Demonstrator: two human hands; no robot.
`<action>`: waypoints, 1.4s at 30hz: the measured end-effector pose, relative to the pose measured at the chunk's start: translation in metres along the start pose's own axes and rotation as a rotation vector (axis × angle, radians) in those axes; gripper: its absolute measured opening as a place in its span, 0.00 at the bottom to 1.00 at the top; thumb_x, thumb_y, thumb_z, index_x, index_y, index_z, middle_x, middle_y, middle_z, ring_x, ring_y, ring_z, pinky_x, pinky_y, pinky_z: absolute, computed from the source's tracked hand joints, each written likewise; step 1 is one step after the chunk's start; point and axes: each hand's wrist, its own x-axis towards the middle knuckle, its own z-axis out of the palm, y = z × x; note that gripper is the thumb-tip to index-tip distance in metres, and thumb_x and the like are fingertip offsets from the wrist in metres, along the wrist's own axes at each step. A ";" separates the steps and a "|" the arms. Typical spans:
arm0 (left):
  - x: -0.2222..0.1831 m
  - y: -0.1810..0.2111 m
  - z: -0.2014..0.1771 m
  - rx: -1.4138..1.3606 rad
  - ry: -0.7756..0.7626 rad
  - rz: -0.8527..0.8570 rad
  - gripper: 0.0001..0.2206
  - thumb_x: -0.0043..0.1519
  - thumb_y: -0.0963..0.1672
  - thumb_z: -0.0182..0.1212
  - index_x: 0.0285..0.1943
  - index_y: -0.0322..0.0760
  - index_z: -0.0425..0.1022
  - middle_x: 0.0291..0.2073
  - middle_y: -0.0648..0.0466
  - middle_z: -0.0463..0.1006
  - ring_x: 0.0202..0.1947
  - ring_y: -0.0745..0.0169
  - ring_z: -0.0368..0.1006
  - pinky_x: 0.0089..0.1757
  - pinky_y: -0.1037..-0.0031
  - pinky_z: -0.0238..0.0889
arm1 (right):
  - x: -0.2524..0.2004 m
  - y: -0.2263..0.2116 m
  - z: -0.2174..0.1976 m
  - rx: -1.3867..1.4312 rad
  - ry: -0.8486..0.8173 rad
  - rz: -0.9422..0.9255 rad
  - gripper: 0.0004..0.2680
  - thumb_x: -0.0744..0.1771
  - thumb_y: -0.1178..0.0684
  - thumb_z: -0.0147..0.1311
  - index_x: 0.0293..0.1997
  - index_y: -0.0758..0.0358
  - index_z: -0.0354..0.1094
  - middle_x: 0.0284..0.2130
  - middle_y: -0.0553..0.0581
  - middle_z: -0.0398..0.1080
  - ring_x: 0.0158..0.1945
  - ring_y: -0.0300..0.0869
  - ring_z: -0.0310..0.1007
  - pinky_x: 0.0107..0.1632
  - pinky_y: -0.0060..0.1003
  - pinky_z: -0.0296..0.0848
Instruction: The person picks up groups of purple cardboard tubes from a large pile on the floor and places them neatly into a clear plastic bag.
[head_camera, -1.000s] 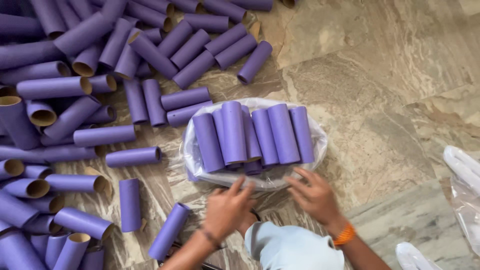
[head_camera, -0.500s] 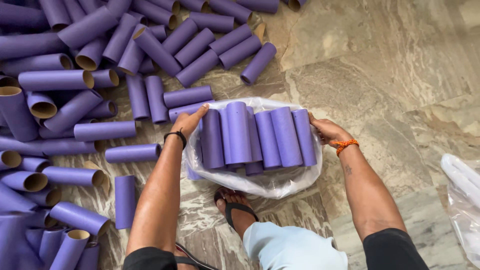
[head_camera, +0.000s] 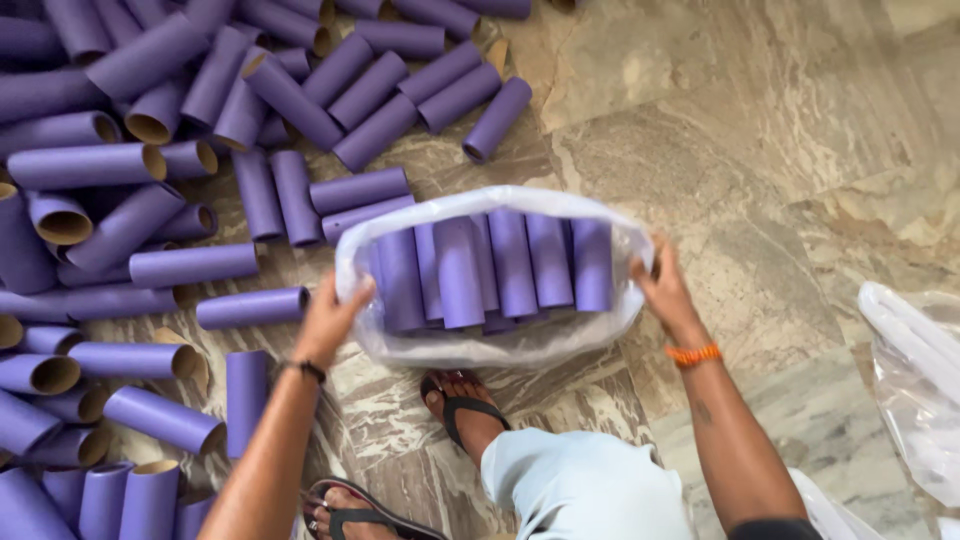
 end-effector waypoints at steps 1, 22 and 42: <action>-0.013 -0.008 0.004 -0.051 -0.061 -0.076 0.23 0.64 0.49 0.63 0.67 0.37 0.67 0.51 0.54 0.79 0.51 0.62 0.76 0.46 0.72 0.72 | -0.011 0.009 -0.001 0.063 -0.067 0.075 0.18 0.70 0.49 0.49 0.69 0.53 0.52 0.55 0.57 0.67 0.54 0.36 0.68 0.51 0.31 0.71; -0.038 0.100 0.148 0.865 0.036 0.677 0.24 0.54 0.37 0.60 0.60 0.51 0.77 0.69 0.19 0.53 0.45 0.34 0.73 0.41 0.56 0.71 | 0.017 0.033 0.009 -0.307 0.157 -0.444 0.16 0.72 0.50 0.58 0.61 0.71 0.61 0.40 0.64 0.73 0.40 0.44 0.72 0.40 0.42 0.71; -0.031 0.062 0.372 0.795 -0.278 1.020 0.17 0.64 0.46 0.48 0.60 0.46 0.73 0.67 0.47 0.66 0.77 0.41 0.47 0.68 0.39 0.39 | -0.015 -0.070 -0.033 0.488 0.144 0.192 0.15 0.70 0.57 0.52 0.64 0.64 0.60 0.44 0.54 0.75 0.44 0.38 0.76 0.44 0.35 0.77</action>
